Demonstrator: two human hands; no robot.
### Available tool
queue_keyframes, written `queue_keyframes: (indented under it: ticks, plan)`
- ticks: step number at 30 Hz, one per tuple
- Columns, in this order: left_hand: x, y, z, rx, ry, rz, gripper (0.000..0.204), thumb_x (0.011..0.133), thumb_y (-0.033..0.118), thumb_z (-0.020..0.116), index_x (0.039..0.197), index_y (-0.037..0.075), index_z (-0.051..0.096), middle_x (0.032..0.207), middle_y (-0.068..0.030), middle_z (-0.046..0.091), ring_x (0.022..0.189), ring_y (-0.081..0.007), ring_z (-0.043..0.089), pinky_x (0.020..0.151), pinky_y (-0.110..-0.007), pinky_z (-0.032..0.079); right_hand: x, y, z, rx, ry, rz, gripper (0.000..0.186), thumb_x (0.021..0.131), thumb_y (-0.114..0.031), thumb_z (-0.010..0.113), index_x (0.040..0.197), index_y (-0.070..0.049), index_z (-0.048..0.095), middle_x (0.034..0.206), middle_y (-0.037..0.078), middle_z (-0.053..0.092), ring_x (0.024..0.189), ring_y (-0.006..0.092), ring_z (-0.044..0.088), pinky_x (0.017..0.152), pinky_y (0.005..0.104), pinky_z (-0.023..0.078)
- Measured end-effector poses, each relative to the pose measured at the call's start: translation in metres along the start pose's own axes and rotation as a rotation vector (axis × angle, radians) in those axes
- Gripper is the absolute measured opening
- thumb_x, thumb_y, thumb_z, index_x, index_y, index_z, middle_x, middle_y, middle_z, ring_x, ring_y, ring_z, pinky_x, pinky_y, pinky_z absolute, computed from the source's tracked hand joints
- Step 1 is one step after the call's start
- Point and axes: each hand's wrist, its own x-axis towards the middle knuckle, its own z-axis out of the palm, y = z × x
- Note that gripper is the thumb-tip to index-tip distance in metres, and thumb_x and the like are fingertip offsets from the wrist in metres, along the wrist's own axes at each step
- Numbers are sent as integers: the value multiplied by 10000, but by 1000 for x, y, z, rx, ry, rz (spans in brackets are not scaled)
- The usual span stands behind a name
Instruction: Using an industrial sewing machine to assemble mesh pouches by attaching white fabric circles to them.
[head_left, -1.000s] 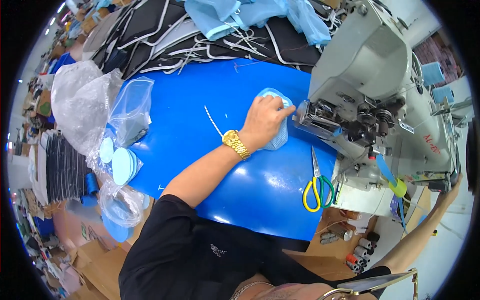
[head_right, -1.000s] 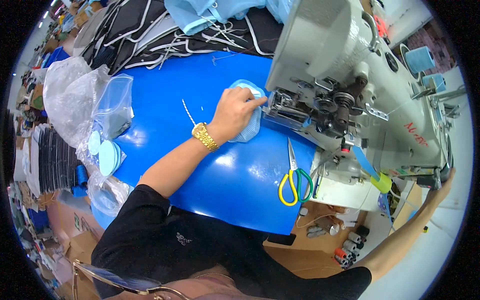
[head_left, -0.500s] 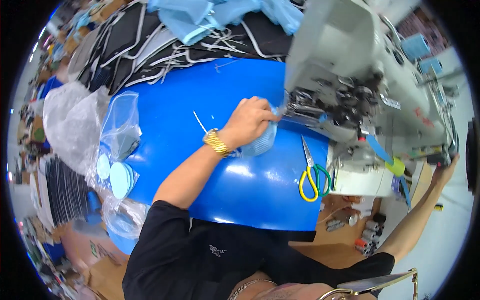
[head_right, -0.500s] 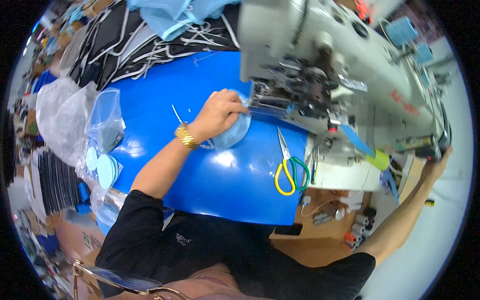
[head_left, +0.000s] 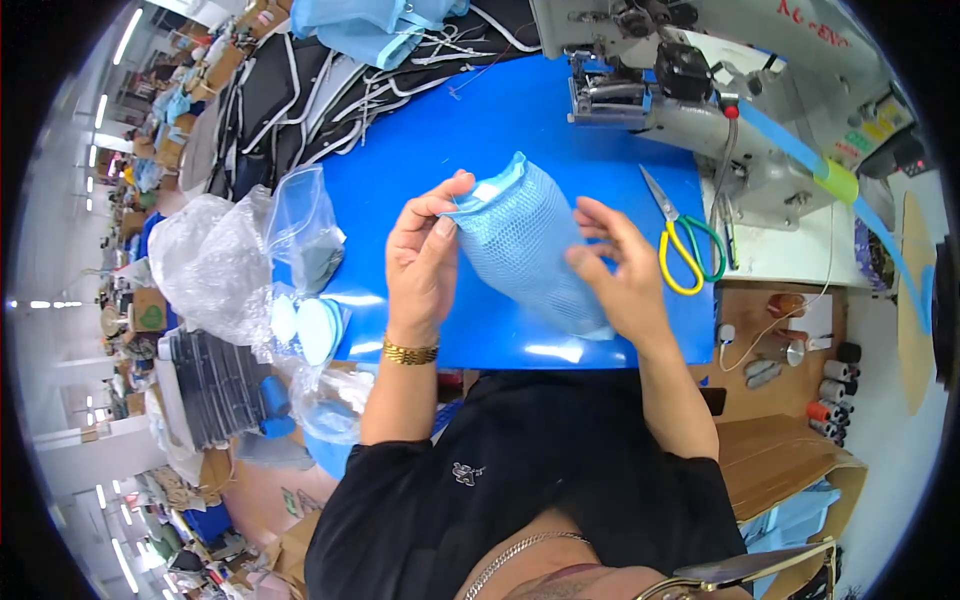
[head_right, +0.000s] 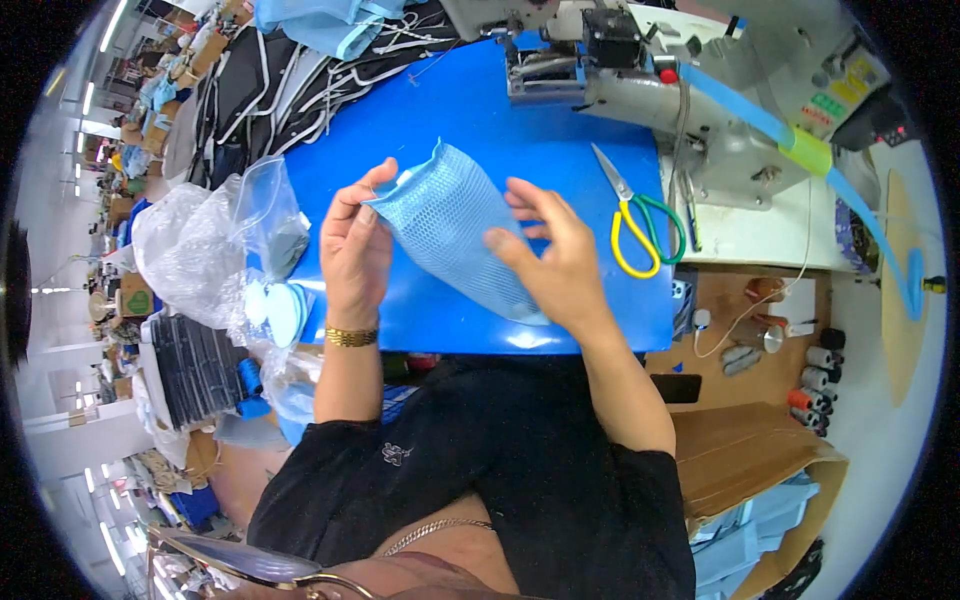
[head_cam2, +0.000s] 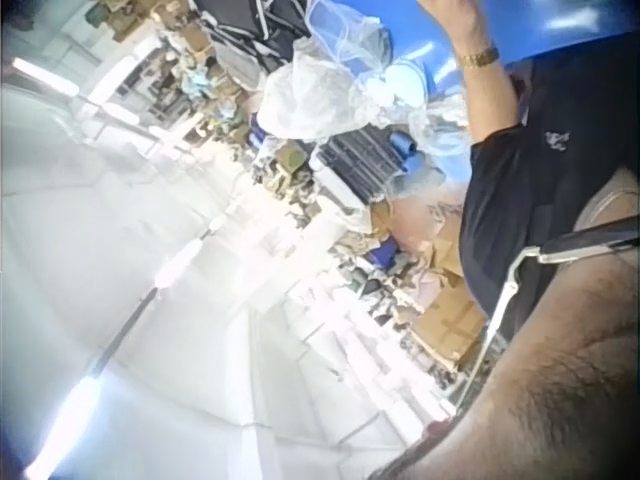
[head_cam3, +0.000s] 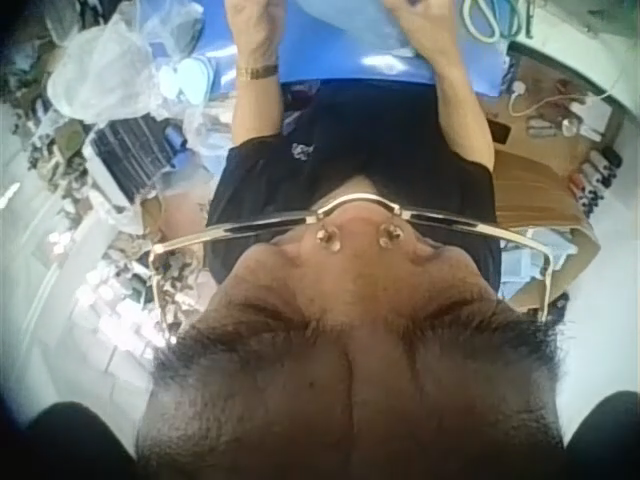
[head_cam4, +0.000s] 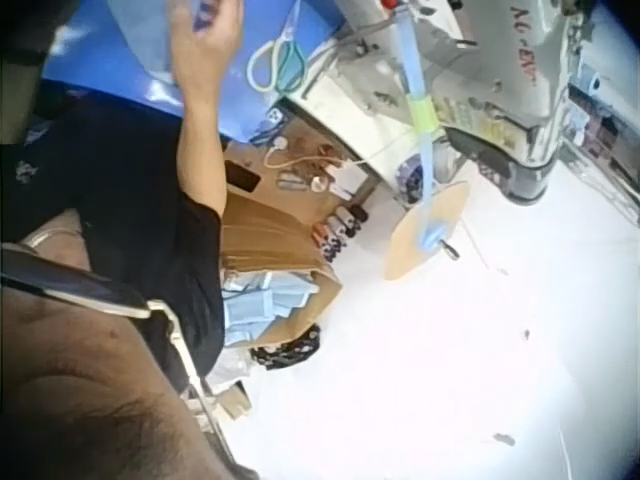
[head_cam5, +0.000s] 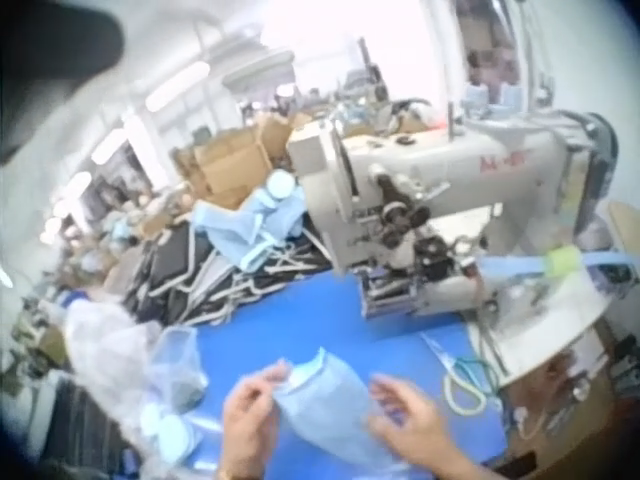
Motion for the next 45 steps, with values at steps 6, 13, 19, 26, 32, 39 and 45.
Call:
queue_keyframes:
  ticks: [6,13,19,26,32,39,45]
  plan:
    - [-40,8,-6,364,62,47,164,946,147,564,1035,31,638,1242,-160,617,1296,-302,465,1106,-430,314,-25,-5,34,81,-85,48,176,841,-137,723,913,6,651,735,82,674,643,127,629,556,273,464]
    - [-58,26,10,741,13,200,86,904,86,658,918,4,679,984,-66,664,906,-135,573,790,-286,456,-53,-23,46,-122,-53,-102,189,834,-155,740,838,-5,626,664,96,615,549,140,563,489,301,410]
    - [-73,10,9,184,76,-104,158,944,127,628,891,-10,686,929,-40,645,849,-91,553,786,-239,423,-73,-19,42,-174,-16,-152,204,836,-152,753,814,-4,615,595,17,536,526,50,429,465,234,323]
    - [-77,20,7,177,41,-148,181,948,153,627,910,-12,691,973,-49,668,902,-105,580,832,-247,435,-79,-19,35,-123,-68,8,201,884,-190,712,836,-16,624,621,-25,551,549,25,441,479,211,331]
    - [-79,19,-7,307,10,-37,149,935,120,638,965,-21,677,984,-54,668,892,-96,592,813,-249,472,-65,-20,38,51,-61,151,302,914,-257,665,733,-25,600,567,-30,480,528,38,403,455,252,296]
    - [-83,1,-19,128,195,-352,462,947,298,630,1329,79,490,1330,-80,523,1182,-161,504,975,-324,420,-46,2,41,138,38,89,220,967,-212,585,858,-22,603,679,-62,501,626,28,418,541,226,339]
    - [-111,-19,-10,82,-49,-630,457,944,233,630,1342,89,458,1221,-51,606,1098,-141,589,900,-341,504,-22,24,43,247,41,74,229,998,-184,516,1082,8,608,843,-3,603,749,39,528,670,211,430]
